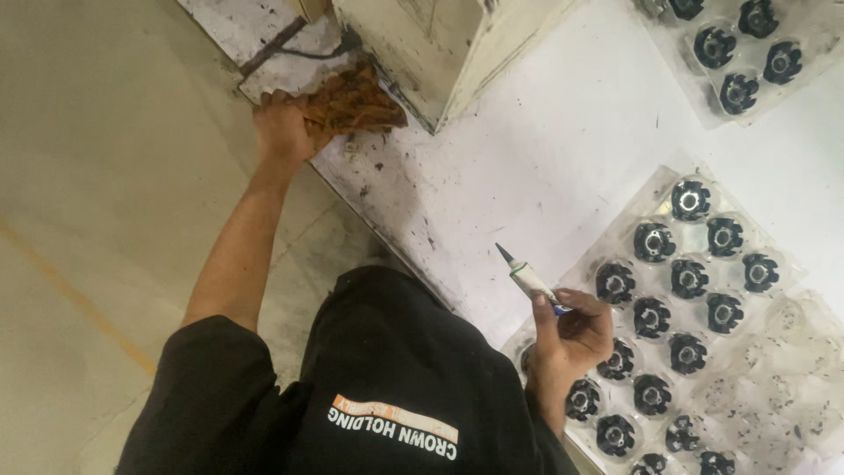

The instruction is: The person holds a glue tube and applies adhesive to black rotor-like clutch components, working through parts arranged in clear blister trays on the workbench. They pick each component, rotate it to reach different sides, apply glue to it, and place it back in the tray, repeating this across many parts.

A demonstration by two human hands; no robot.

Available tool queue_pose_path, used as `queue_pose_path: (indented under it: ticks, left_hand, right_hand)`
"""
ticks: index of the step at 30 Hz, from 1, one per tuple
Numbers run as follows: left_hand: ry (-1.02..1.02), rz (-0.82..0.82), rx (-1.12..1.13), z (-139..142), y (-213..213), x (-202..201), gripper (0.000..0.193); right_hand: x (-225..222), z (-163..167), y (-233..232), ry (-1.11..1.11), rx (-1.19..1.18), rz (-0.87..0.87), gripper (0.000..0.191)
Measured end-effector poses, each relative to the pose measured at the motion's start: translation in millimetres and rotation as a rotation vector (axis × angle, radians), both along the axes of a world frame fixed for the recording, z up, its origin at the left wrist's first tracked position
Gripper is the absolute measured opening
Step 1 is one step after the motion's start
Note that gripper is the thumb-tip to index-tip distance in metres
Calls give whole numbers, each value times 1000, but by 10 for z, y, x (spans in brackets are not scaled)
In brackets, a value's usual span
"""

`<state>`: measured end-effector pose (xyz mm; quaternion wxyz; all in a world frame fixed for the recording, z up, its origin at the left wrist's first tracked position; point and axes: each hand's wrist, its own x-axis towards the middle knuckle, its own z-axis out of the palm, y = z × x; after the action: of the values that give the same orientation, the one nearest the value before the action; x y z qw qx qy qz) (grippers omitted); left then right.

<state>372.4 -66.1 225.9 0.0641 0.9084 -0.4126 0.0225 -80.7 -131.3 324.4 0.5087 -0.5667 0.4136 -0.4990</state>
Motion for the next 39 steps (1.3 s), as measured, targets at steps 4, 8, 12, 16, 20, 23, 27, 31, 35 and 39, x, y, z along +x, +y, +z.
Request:
queue_pose_path:
  ticks: [4,8,12,16,20,23,27,31,35,39]
  left_hand:
    - [-99,-124,87,-43,-71,359,18]
    - [524,135,-275,122,-161,644,7]
    - [685,-6,-837,486,-211,781,7]
    - [940,-87,-1149,653,-179,759,12]
    - [1301,18,-1293,396,-184,635,15]
    - [1522,114,-1343,35,-195,414,13]
    - [1816,166,-1394,-349,-177,102,11]
    - [1939,164,-1463,-495,-233,-80,16]
    - [1907,166,-1473,-471,-267,-52,24]
    - [1931,237,-1243,-320,-209,57,31]
  right_hand:
    - [585,-93,111,-37,3,42,28]
    - [981,-80,122,-72,-13,100,28]
    - [1314,46,63,-112,-60,135,28]
    - [1596,142,29,-123,-99,160,26]
    - [1972,23,-61,-183,-12,179,25]
    - [2374,-252,-203,-242,197,205,24]
    - [2790,-668,-273,-296,474,211,26]
    - [2939,-927,-249,-225,600,231,31]
    - [2943,-973,-264,-191,648,289,32]
    - [2921,-930,-295,-190,693,323,30]
